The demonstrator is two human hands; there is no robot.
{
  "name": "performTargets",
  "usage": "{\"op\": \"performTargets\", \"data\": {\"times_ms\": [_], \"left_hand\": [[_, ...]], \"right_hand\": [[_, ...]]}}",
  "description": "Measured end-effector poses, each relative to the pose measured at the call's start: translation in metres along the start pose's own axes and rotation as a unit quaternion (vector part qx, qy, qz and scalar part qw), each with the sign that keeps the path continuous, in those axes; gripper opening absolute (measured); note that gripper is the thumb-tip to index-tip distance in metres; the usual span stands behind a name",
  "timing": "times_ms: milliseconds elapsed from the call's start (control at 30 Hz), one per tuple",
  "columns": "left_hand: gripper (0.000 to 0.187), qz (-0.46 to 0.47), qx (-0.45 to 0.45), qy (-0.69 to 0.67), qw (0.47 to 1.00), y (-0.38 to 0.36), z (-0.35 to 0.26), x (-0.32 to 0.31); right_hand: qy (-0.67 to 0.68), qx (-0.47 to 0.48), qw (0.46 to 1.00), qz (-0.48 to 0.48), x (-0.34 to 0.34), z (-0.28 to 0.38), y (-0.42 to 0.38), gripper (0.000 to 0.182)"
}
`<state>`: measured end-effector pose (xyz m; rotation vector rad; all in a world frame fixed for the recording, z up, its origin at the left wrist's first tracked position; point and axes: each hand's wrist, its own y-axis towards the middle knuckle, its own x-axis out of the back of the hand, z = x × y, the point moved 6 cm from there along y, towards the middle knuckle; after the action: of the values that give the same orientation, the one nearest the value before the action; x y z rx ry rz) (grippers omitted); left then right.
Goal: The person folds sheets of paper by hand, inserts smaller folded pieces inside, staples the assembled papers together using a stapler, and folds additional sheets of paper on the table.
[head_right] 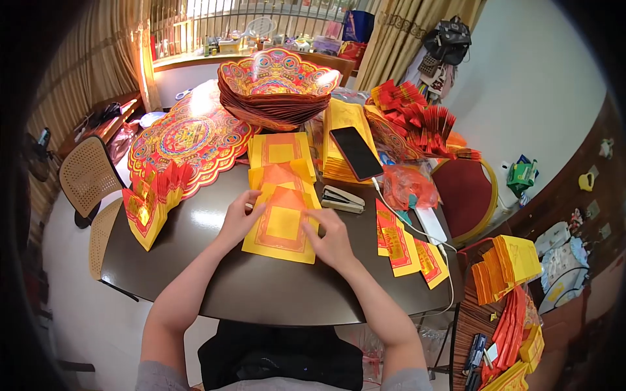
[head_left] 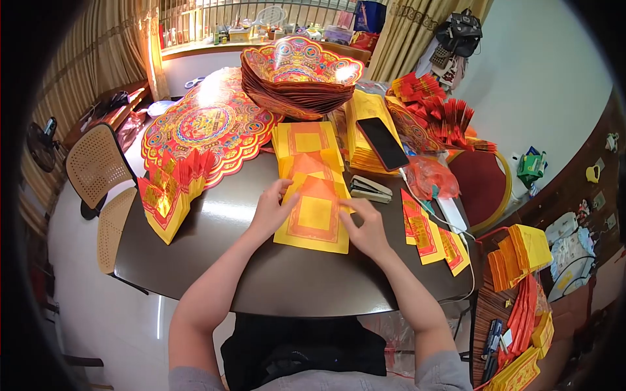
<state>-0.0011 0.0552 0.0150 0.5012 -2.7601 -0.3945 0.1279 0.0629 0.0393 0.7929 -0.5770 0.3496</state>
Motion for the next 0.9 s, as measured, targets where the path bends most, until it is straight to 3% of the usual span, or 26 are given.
{"op": "performTargets", "data": {"times_ms": [67, 267, 400, 433, 567, 733, 900], "left_hand": [[0.022, 0.034, -0.067, 0.083, 0.994, -0.001, -0.001, -0.004], [0.028, 0.030, -0.070, 0.025, 0.997, -0.003, -0.005, 0.002], [0.031, 0.140, -0.115, 0.166, 0.969, -0.006, -0.008, -0.007], [0.031, 0.140, -0.114, 0.165, 0.969, -0.006, -0.008, -0.008], [0.031, 0.153, -0.221, 0.187, 0.945, -0.010, -0.021, -0.017], [0.028, 0.211, -0.251, 0.224, 0.918, -0.019, -0.014, -0.028], [0.026, 0.241, -0.240, 0.274, 0.900, -0.027, -0.023, -0.031]], "right_hand": [[0.014, -0.008, 0.994, -0.109, 0.008, -0.010, 0.002, 0.017], [0.100, -0.111, 0.986, -0.072, -0.008, -0.027, 0.005, 0.025], [-0.002, -0.144, 0.982, 0.121, -0.027, -0.025, 0.006, 0.029], [-0.001, -0.145, 0.982, 0.122, -0.027, -0.025, 0.005, 0.029], [-0.121, 0.133, 0.977, 0.117, -0.031, 0.001, 0.007, 0.029], [-0.031, 0.054, 0.986, 0.155, -0.029, -0.006, 0.002, 0.026], [-0.084, 0.101, 0.971, 0.201, -0.028, 0.000, -0.005, 0.026]]}}
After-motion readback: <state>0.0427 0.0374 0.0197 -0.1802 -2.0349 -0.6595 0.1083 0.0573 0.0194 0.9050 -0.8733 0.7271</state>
